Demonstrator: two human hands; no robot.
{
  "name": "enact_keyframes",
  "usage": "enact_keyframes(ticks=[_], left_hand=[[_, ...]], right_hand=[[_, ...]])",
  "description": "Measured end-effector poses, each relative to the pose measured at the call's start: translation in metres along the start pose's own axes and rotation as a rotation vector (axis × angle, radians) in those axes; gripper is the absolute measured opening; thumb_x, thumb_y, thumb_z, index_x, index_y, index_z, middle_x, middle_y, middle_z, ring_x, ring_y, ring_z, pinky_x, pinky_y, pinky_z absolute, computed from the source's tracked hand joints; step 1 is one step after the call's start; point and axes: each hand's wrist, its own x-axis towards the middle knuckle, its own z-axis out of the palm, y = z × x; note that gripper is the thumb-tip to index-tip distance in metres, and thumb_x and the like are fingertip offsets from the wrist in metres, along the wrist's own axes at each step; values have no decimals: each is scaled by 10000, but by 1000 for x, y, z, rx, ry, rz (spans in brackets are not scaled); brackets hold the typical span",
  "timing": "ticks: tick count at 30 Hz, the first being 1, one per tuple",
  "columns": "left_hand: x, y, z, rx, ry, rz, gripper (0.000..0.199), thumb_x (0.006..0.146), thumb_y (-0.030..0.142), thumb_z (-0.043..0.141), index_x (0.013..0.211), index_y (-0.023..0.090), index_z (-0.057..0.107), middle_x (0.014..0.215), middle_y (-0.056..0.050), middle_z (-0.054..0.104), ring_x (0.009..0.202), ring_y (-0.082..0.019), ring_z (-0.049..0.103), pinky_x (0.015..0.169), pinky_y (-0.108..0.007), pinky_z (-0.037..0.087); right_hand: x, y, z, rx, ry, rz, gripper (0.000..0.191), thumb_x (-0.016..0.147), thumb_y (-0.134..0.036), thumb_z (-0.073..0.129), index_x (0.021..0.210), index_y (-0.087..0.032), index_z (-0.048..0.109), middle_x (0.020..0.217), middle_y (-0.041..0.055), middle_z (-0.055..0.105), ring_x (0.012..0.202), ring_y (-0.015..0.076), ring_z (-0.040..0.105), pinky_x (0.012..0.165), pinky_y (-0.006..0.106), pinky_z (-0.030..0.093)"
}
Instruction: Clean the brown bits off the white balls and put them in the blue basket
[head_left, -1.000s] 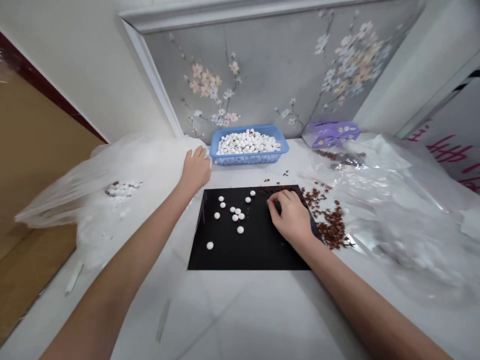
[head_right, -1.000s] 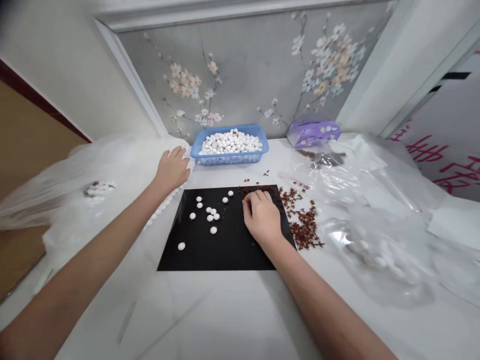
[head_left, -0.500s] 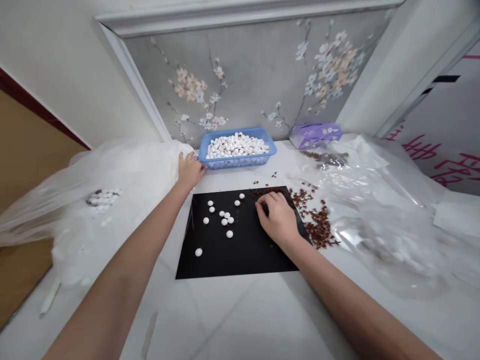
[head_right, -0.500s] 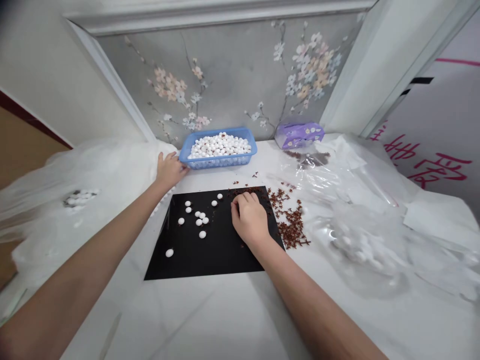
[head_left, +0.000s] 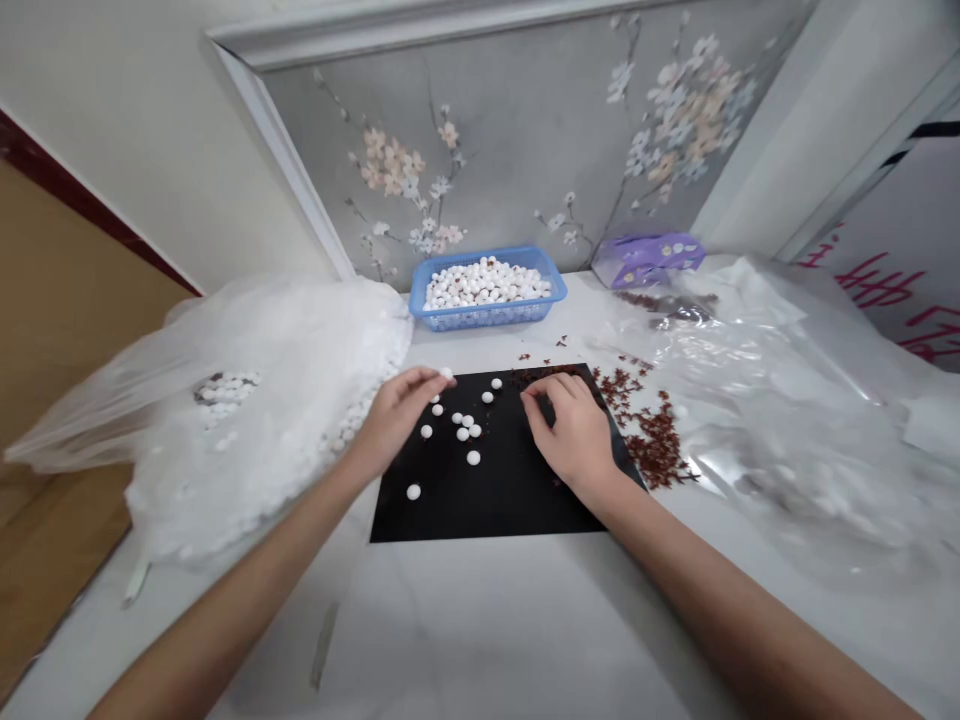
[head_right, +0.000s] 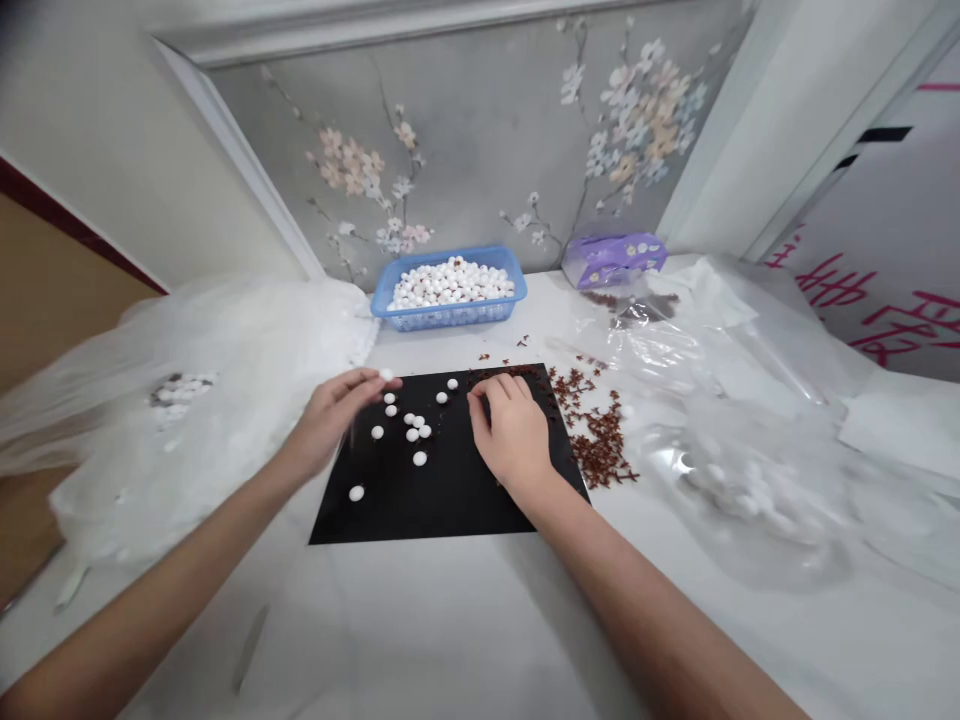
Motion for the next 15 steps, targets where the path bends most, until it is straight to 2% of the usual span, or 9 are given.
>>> enact_keyframes(ticks=[3,6,10,15], left_hand=[[-33,8,20,-311,-149,-166,238,815,364,447,739,179,575,781,-32,639,814,-167,573,751,-276,408],[-49,10,32,-475,-241,-287,275,824,319,364,619,180,484,565,1,525,630,-137,516,684,-272,399],[-57,5,42,-476,-174,-355,269,782,312,357,546,186,380,458,32,359,490,-105,371,532,-240,331],[-67,-7,55,-582,-150,-418,234,736,338,401,568,190,333,474,59,269,438,-77,236,431,-217,196]], right_hand=[[-7,-18,-2,157,33,-23,89,851,-195,459,806,-198,536,832,40,588,808,171,523,712,299,428],[-18,-40,-2,387,35,91,76,849,-208,474,802,-199,534,793,19,557,688,125,509,624,259,431],[-29,-59,-4,593,53,198,71,848,-216,485,824,-196,549,800,9,542,599,89,482,559,233,422],[-34,-60,-5,630,4,179,77,845,-210,487,856,-210,564,841,14,553,607,84,497,548,225,424]])
